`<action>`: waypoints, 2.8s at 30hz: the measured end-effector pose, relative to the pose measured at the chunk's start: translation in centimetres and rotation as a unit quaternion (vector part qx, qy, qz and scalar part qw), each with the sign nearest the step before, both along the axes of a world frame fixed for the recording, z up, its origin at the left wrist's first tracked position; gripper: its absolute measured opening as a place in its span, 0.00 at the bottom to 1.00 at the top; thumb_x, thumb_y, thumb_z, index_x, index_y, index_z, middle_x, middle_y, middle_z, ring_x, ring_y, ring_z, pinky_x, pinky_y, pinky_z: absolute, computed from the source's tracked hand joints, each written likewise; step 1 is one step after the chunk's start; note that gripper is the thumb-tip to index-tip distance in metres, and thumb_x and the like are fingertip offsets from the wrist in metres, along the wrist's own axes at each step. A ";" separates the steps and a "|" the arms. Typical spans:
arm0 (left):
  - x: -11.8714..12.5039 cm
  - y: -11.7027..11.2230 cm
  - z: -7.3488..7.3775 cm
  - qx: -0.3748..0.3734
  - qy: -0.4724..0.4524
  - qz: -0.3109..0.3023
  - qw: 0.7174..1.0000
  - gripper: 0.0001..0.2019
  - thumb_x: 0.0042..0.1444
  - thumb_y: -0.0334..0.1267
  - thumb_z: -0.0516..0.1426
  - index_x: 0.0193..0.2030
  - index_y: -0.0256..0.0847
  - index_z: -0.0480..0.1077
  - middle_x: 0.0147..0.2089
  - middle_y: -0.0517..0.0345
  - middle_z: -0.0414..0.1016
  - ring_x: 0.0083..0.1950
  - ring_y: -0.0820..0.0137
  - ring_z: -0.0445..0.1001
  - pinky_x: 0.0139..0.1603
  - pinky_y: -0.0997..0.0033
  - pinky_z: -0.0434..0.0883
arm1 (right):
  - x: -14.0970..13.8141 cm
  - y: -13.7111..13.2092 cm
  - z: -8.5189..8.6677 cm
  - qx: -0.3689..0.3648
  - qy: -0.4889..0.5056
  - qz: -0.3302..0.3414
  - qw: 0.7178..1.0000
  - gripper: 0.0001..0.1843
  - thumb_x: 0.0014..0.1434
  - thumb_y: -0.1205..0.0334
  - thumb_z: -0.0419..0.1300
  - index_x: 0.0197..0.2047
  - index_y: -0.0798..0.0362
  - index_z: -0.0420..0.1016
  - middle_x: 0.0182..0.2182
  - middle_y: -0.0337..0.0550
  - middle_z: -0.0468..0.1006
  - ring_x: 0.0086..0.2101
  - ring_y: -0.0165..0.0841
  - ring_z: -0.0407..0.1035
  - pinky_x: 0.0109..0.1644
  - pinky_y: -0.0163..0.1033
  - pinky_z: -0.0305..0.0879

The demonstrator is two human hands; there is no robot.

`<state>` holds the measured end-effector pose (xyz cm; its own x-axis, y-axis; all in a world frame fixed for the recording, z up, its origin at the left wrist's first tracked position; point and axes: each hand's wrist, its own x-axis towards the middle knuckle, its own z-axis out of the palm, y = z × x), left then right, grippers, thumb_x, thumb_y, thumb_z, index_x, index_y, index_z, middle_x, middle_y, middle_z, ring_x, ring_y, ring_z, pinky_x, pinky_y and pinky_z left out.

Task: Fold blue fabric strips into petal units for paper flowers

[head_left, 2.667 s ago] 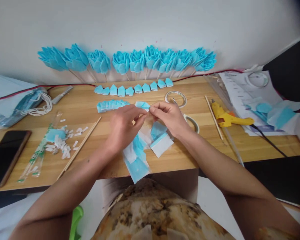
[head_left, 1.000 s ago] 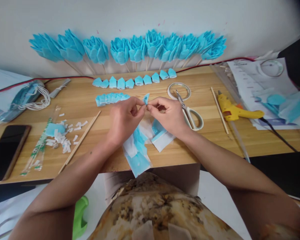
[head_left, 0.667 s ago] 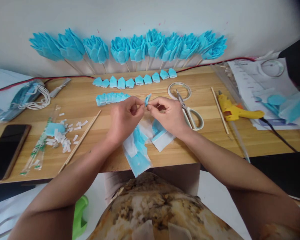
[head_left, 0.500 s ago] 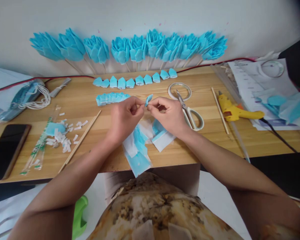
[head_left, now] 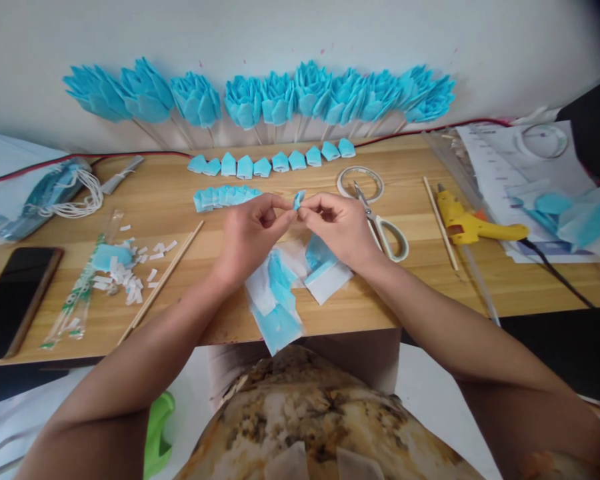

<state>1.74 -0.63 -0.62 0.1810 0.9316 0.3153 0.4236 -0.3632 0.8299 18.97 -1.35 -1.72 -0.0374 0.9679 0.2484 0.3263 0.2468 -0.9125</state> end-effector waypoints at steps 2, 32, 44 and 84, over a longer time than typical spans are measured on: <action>0.0 0.1 -0.2 0.002 -0.002 0.002 1.000 0.05 0.56 0.35 0.62 0.36 0.39 0.79 0.19 0.69 0.55 0.22 0.77 0.53 0.26 0.73 0.54 | 0.0 0.0 0.0 -0.003 -0.003 0.001 1.000 0.07 0.57 0.61 0.62 0.32 0.53 0.79 0.26 0.37 0.77 0.28 0.28 0.66 0.33 0.36 0.61; -18.4 -1.6 4.0 -0.074 0.282 0.156 0.944 0.09 0.59 0.42 0.57 0.35 0.43 0.77 0.29 0.62 0.77 0.30 0.71 0.66 0.34 0.70 0.60 | 1.9 1.5 -0.9 -0.086 0.032 0.012 0.996 0.08 0.55 0.55 0.66 0.33 0.50 0.81 0.25 0.38 0.77 0.25 0.30 0.67 0.29 0.37 0.63; -22.5 -2.2 0.4 -0.100 0.339 0.173 0.919 0.11 0.52 0.42 0.57 0.35 0.42 0.80 0.34 0.54 0.80 0.32 0.67 0.71 0.35 0.70 0.62 | 1.5 1.5 1.4 -0.110 -0.097 0.039 0.988 0.11 0.52 0.52 0.68 0.31 0.51 0.80 0.27 0.45 0.79 0.28 0.34 0.69 0.34 0.42 0.64; -6.4 2.6 -1.8 0.043 0.478 -0.037 0.877 0.19 0.65 0.34 0.49 0.56 0.41 0.76 0.25 0.55 0.76 0.31 0.61 0.77 0.36 0.64 0.66 | 0.2 16.7 2.8 -0.088 -0.287 0.462 0.835 0.07 0.59 0.60 0.62 0.29 0.47 0.80 0.25 0.33 0.80 0.26 0.30 0.70 0.34 0.37 0.60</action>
